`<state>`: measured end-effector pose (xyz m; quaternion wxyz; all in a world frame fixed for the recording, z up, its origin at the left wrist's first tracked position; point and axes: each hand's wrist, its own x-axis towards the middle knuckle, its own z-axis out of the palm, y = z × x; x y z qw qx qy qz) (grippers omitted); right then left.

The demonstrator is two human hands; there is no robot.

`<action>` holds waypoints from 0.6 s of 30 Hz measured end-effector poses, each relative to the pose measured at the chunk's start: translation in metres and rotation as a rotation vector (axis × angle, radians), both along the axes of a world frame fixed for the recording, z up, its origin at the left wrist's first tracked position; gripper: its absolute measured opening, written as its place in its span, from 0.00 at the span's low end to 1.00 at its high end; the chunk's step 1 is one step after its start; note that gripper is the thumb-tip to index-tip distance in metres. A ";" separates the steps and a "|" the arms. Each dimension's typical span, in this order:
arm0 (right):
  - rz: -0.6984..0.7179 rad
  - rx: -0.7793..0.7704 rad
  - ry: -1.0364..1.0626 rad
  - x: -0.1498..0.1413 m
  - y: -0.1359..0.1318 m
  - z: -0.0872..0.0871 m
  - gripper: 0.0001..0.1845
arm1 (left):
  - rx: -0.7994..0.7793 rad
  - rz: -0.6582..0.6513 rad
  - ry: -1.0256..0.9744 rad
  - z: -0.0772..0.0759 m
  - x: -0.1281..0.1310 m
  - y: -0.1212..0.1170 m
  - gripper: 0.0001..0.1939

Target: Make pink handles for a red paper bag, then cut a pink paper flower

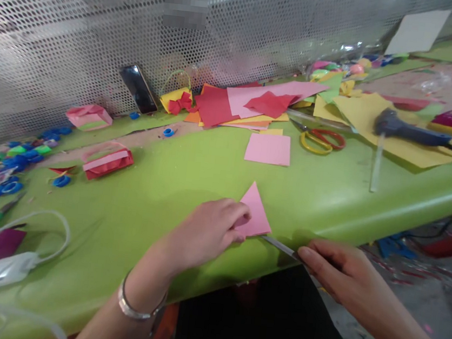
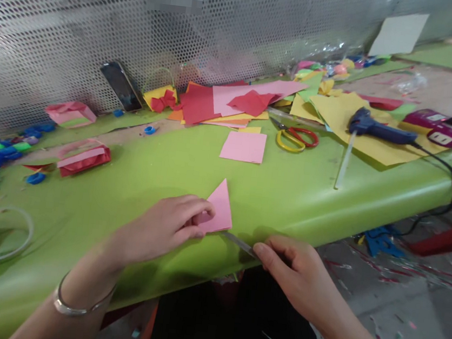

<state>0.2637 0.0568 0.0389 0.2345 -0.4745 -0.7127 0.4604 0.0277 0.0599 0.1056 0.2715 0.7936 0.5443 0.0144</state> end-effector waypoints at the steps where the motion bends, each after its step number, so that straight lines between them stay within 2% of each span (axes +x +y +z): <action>1: -0.003 -0.004 0.003 0.000 0.000 0.000 0.23 | -0.004 0.004 -0.004 0.000 0.000 0.000 0.07; 18: -0.027 0.031 -0.071 -0.003 0.002 0.003 0.22 | 0.039 -0.008 0.029 -0.003 0.001 -0.005 0.08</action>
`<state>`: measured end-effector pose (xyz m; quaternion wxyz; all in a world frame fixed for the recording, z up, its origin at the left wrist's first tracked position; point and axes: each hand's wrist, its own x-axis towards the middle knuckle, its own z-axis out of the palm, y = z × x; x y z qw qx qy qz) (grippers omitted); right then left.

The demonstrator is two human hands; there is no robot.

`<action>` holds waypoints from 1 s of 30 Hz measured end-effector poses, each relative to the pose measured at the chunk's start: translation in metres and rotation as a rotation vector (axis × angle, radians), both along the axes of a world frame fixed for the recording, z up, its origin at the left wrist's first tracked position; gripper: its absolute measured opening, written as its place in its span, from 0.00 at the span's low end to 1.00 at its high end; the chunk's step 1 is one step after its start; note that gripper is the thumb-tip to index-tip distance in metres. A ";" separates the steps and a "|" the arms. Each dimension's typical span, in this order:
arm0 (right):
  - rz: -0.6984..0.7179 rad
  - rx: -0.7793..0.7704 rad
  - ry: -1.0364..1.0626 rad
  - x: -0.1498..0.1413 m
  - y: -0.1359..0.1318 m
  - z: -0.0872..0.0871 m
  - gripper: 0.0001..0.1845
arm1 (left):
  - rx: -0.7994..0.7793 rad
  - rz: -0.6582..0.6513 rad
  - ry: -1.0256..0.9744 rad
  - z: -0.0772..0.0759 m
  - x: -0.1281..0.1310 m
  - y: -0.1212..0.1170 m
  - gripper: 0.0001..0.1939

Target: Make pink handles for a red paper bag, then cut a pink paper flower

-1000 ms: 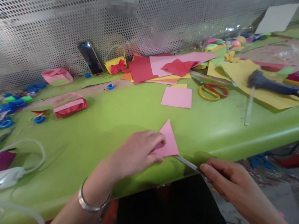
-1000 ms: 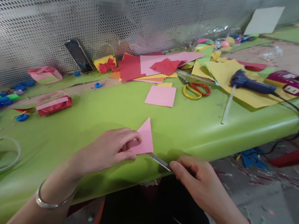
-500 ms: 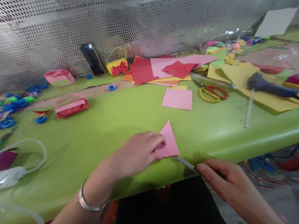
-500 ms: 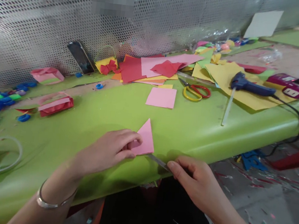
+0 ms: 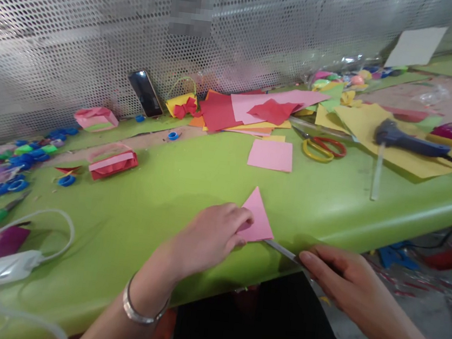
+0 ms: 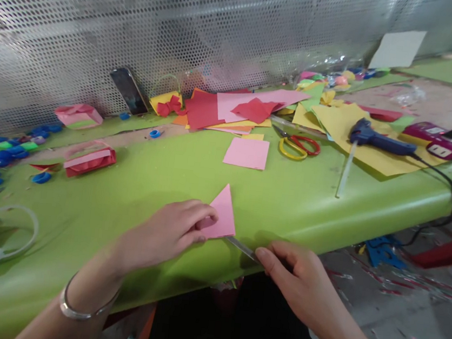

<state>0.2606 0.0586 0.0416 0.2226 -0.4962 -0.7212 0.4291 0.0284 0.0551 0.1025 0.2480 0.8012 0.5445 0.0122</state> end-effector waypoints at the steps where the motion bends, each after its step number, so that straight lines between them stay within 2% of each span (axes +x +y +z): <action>1: -0.003 -0.001 -0.003 0.000 0.000 0.000 0.22 | -0.001 0.001 -0.003 0.000 0.000 0.000 0.08; 9: -0.014 0.028 -0.041 0.001 0.001 -0.002 0.22 | -0.008 0.023 -0.064 -0.004 -0.002 0.001 0.08; 14: -0.044 0.157 -0.115 -0.006 -0.006 -0.005 0.23 | -0.016 0.032 -0.046 -0.004 0.000 0.003 0.06; 21: -0.092 0.253 -0.137 -0.022 -0.019 -0.004 0.23 | 0.004 0.044 -0.062 -0.005 0.002 0.003 0.05; 30: -0.079 0.285 -0.169 -0.010 -0.015 -0.007 0.23 | -0.009 0.059 -0.078 -0.005 0.001 0.003 0.05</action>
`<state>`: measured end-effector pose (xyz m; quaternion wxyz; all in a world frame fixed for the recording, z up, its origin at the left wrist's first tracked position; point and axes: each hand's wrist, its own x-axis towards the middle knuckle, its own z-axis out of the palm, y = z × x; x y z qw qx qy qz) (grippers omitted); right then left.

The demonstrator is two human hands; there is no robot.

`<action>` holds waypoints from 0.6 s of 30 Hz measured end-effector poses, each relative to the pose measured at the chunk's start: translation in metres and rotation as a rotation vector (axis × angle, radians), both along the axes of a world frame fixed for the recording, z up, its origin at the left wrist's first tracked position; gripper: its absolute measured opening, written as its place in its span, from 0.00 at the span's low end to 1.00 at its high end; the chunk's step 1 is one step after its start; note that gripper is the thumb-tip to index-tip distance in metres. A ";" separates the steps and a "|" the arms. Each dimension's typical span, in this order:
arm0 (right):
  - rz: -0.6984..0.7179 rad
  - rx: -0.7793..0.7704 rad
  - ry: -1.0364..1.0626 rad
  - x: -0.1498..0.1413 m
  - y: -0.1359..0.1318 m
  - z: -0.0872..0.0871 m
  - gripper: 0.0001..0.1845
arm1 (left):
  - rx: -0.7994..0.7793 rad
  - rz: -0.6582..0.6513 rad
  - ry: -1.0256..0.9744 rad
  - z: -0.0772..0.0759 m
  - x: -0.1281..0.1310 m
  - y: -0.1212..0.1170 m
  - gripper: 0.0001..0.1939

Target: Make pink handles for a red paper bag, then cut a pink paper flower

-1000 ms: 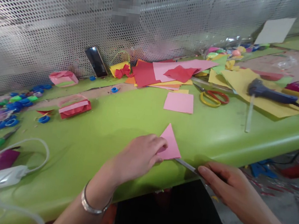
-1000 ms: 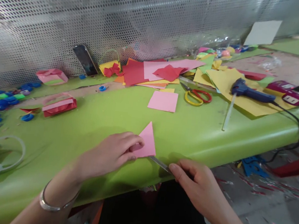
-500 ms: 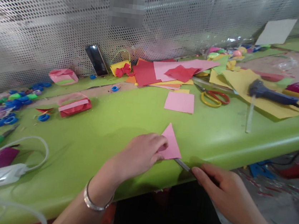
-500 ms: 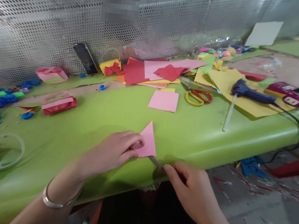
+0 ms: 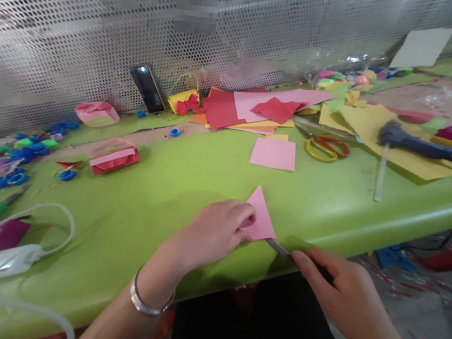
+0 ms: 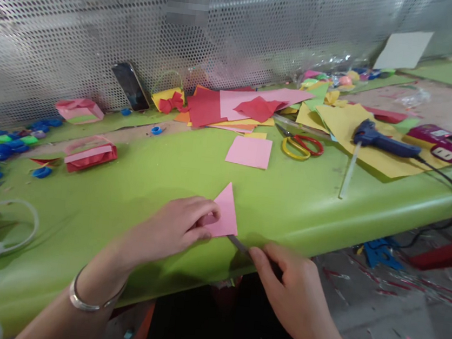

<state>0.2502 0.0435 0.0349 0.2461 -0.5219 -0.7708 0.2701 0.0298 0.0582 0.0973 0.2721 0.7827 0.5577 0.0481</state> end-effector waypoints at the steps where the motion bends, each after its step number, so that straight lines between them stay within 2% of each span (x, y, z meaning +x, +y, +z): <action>1: 0.008 0.001 0.002 0.001 0.001 0.001 0.23 | 0.002 -0.002 0.000 0.000 0.000 0.000 0.05; 6: 0.045 -0.064 0.027 0.003 0.006 0.003 0.23 | -0.005 0.011 -0.018 0.001 0.000 0.000 0.05; 11: 0.071 -0.148 0.041 0.005 0.010 0.004 0.22 | -0.011 0.031 -0.049 0.002 0.000 -0.001 0.09; 18: 0.069 -0.193 0.058 0.001 0.007 0.002 0.22 | -0.009 0.017 -0.022 0.003 0.001 -0.001 0.07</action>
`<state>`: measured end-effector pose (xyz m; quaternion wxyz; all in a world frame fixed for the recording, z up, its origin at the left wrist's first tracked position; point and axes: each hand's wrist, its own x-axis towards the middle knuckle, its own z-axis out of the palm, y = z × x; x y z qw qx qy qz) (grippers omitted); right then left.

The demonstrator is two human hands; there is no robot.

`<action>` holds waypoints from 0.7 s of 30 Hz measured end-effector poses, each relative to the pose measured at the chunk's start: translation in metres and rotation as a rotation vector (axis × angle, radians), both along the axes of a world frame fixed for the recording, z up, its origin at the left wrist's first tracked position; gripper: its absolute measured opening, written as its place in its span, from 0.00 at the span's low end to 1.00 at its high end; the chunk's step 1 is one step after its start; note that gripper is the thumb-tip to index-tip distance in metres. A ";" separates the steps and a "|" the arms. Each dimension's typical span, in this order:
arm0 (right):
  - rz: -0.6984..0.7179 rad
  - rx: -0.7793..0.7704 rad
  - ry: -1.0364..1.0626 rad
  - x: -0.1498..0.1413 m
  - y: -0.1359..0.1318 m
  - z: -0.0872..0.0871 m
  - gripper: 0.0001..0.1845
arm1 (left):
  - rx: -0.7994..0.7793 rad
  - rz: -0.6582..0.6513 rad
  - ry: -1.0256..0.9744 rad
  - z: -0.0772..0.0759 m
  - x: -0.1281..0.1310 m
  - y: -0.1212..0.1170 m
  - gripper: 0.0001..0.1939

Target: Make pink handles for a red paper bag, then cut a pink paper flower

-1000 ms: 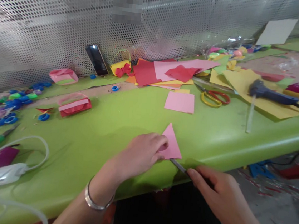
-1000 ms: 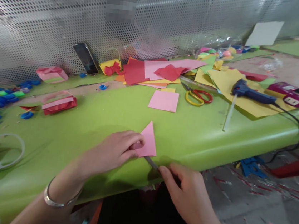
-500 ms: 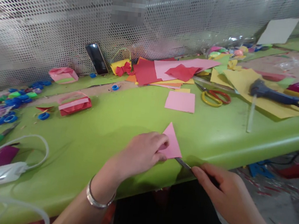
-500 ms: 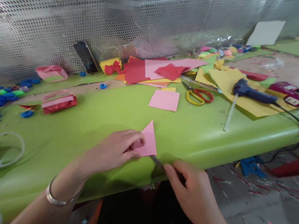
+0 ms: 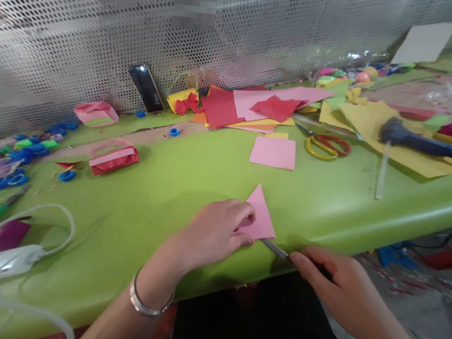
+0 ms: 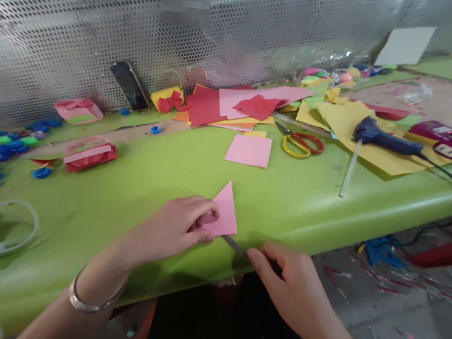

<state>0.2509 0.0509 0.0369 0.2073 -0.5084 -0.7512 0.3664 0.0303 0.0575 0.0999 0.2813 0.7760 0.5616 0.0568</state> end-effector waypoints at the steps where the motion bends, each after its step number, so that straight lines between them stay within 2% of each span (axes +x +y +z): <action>1: 0.001 -0.002 -0.002 0.000 0.000 0.000 0.22 | -0.001 -0.001 0.001 0.000 0.000 0.000 0.07; 8: -0.039 0.062 -0.037 0.000 -0.002 0.000 0.22 | -0.001 0.009 -0.018 -0.001 -0.001 0.000 0.08; 15: 0.009 0.110 -0.039 -0.005 -0.002 0.002 0.23 | 0.010 0.000 -0.009 0.000 0.000 0.000 0.08; 21: -0.005 0.135 -0.053 -0.004 -0.003 0.003 0.23 | -0.004 0.009 -0.012 0.001 0.000 -0.001 0.08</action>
